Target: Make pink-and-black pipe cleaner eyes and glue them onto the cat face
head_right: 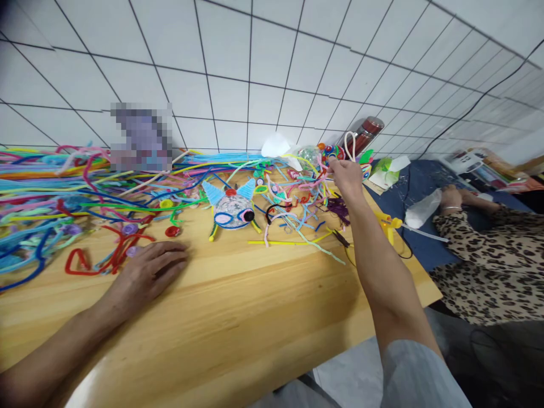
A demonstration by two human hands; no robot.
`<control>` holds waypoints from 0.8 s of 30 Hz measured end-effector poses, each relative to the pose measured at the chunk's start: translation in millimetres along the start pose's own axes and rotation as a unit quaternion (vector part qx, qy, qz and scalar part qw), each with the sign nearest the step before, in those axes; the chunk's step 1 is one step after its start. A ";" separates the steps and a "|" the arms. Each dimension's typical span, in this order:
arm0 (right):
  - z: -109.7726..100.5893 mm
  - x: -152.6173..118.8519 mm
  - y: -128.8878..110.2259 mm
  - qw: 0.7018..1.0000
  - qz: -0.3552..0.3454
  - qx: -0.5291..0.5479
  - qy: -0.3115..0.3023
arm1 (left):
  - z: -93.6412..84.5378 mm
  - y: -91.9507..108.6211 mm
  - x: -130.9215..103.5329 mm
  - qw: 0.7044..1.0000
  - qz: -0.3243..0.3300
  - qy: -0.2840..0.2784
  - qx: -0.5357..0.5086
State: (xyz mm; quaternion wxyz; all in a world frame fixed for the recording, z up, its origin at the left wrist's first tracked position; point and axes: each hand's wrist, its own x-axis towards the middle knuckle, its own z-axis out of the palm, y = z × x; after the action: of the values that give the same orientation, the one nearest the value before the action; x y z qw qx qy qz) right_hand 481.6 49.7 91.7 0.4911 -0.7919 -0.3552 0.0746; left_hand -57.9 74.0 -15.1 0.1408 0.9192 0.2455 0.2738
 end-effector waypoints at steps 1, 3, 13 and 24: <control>-3.4 -1.8 -2.2 1.000 -0.010 -0.003 0.007 | -0.1 0.3 0.0 1.000 0.003 0.001 0.000; -9.3 -7.9 -7.2 0.999 -0.036 -0.002 0.014 | -0.1 0.6 -0.2 1.000 0.006 0.002 -0.001; -13.4 -126.7 -54.6 0.975 -0.209 -0.068 0.037 | -0.6 3.9 -0.4 1.000 -0.003 -0.002 0.005; 56.3 -119.7 -37.9 0.900 -0.264 -0.303 -0.168 | -0.5 5.0 0.3 1.000 -0.003 0.005 0.002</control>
State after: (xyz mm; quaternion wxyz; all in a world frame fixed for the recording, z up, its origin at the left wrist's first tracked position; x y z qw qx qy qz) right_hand 348.6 24.4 67.0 0.1618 -0.7556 -0.6337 -0.0372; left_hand -56.1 70.0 -12.6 0.1384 0.9176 0.2491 0.2773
